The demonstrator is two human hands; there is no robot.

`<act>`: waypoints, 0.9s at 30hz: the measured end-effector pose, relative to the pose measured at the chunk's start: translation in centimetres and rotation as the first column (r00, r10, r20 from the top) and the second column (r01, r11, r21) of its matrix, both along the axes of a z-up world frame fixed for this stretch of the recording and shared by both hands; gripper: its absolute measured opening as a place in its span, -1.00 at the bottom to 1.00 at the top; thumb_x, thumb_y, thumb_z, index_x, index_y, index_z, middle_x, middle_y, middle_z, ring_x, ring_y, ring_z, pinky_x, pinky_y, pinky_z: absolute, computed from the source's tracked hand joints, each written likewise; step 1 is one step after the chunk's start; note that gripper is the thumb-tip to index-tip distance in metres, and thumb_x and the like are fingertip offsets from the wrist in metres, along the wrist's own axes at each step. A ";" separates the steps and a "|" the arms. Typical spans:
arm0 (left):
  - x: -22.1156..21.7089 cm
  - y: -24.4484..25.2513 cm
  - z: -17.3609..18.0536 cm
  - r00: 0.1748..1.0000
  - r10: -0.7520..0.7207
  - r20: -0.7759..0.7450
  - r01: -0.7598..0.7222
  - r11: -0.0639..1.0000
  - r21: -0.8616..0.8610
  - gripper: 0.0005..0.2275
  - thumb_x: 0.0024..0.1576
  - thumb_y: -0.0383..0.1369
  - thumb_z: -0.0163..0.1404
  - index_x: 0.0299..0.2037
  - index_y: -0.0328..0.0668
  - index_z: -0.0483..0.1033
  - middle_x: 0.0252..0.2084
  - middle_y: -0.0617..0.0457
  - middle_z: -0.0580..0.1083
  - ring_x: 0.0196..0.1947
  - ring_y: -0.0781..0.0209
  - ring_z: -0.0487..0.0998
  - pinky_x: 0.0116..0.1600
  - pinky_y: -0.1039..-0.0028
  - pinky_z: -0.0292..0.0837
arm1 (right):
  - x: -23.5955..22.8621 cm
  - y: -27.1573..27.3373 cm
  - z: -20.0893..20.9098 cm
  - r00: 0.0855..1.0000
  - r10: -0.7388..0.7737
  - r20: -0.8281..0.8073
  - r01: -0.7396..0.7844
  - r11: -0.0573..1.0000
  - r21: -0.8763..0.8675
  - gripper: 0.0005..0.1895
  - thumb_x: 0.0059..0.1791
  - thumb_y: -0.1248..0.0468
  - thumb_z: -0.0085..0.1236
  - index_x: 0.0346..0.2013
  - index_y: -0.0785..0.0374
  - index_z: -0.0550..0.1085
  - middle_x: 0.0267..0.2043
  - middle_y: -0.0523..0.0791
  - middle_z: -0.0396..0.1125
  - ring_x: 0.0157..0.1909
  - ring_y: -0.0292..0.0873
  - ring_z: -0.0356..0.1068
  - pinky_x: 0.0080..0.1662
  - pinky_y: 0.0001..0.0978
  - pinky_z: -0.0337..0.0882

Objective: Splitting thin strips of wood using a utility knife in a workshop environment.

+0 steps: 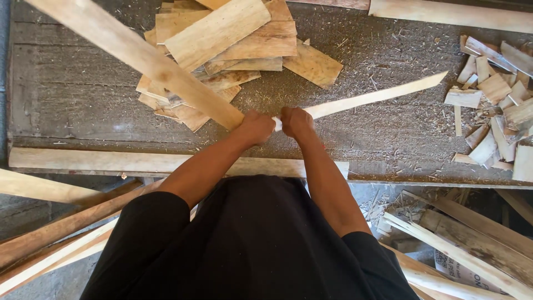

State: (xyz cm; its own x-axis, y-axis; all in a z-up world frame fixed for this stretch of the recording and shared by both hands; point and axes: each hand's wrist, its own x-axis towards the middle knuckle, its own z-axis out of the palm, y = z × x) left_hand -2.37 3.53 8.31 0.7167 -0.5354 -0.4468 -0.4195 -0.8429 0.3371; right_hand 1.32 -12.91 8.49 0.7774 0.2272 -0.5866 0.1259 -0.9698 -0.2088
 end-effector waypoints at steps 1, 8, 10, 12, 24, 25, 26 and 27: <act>-0.2 -0.1 -1.1 1.000 -0.002 0.002 0.002 1.000 0.001 -0.88 -0.08 -0.46 0.11 -0.34 -0.19 0.63 -0.24 -0.17 0.58 -0.16 -0.15 0.63 -0.03 0.04 0.49 | 0.2 0.5 0.9 1.000 -0.002 0.002 0.002 1.000 0.001 -0.73 0.07 0.05 0.12 -0.04 0.07 0.58 -0.06 0.09 0.50 0.03 0.19 0.50 0.02 0.06 0.49; -2.6 -1.8 2.1 0.955 -0.285 0.085 0.287 0.958 -0.005 -0.80 0.18 -0.34 -0.08 -0.33 -0.18 0.64 -0.25 -0.13 0.59 -0.16 -0.11 0.60 0.09 0.00 0.42 | -1.2 -0.4 3.0 0.996 -0.086 -0.036 0.092 0.833 0.545 -0.54 0.15 -0.06 -0.02 0.28 0.00 0.44 0.07 0.08 0.48 0.12 0.11 0.46 0.12 0.05 0.44; -3.6 -2.6 1.4 0.936 -0.321 0.147 0.325 0.946 -0.002 -0.80 0.14 -0.33 -0.07 -0.33 -0.19 0.64 -0.23 -0.15 0.59 -0.14 -0.13 0.59 0.09 0.00 0.42 | -2.2 -1.4 1.8 0.991 -0.032 -0.128 0.119 0.629 0.769 -0.52 0.16 -0.06 -0.02 0.28 0.10 0.44 0.14 0.05 0.45 0.15 0.03 0.44 0.11 -0.04 0.44; -4.6 -3.4 0.3 0.863 -0.394 0.317 0.409 0.912 0.020 -0.78 0.02 -0.31 -0.04 -0.32 -0.22 0.66 -0.16 -0.21 0.58 -0.07 -0.17 0.57 0.10 0.00 0.40 | -3.4 -1.9 2.0 0.995 0.006 -0.102 0.080 0.571 0.817 -0.49 0.06 0.06 0.16 0.21 0.27 0.41 -0.01 -0.03 0.49 0.01 -0.12 0.49 0.05 -0.19 0.49; -6.5 -7.8 -0.9 0.625 -0.676 0.391 0.767 0.625 -0.145 -0.80 0.02 -0.32 -0.01 -0.34 -0.20 0.69 0.04 -0.10 0.53 0.27 -0.08 0.42 0.45 0.02 0.19 | -7.7 -7.3 0.4 0.732 -0.497 -0.466 0.575 0.084 0.814 -0.94 0.07 0.31 0.10 -0.19 0.23 0.47 -0.39 -0.22 0.44 -0.46 -0.39 0.36 -0.43 -0.47 0.42; -6.6 -7.5 0.3 0.624 -0.676 0.391 0.768 0.624 -0.145 -0.80 0.02 -0.32 -0.01 -0.34 -0.20 0.69 0.04 -0.10 0.53 0.27 -0.08 0.42 0.45 0.02 0.19 | -7.3 -8.8 -1.3 0.732 -0.498 -0.466 0.575 0.083 0.814 -0.94 0.07 0.31 0.10 -0.19 0.23 0.47 -0.39 -0.22 0.44 -0.46 -0.39 0.36 -0.43 -0.47 0.42; -6.5 -7.1 1.4 0.678 -0.530 0.508 0.712 0.645 -0.277 -0.78 0.02 -0.32 0.01 -0.23 -0.21 0.66 0.10 -0.13 0.51 0.29 -0.08 0.41 0.44 0.01 0.23 | -6.8 -10.3 -2.9 0.724 -0.550 -0.416 0.495 -0.006 0.869 -0.93 0.10 0.34 0.11 -0.13 0.24 0.48 -0.33 -0.20 0.45 -0.39 -0.40 0.36 -0.34 -0.50 0.42; -6.4 -6.8 2.6 0.720 -0.360 0.593 0.655 0.634 -0.411 -0.73 0.02 -0.31 0.02 -0.13 -0.22 0.64 0.15 -0.16 0.49 0.30 -0.09 0.41 0.42 0.00 0.27 | -6.4 -11.9 -4.6 0.708 -0.602 -0.370 0.402 -0.088 0.912 -0.92 0.13 0.37 0.12 -0.07 0.24 0.48 -0.26 -0.19 0.47 -0.32 -0.40 0.36 -0.25 -0.53 0.42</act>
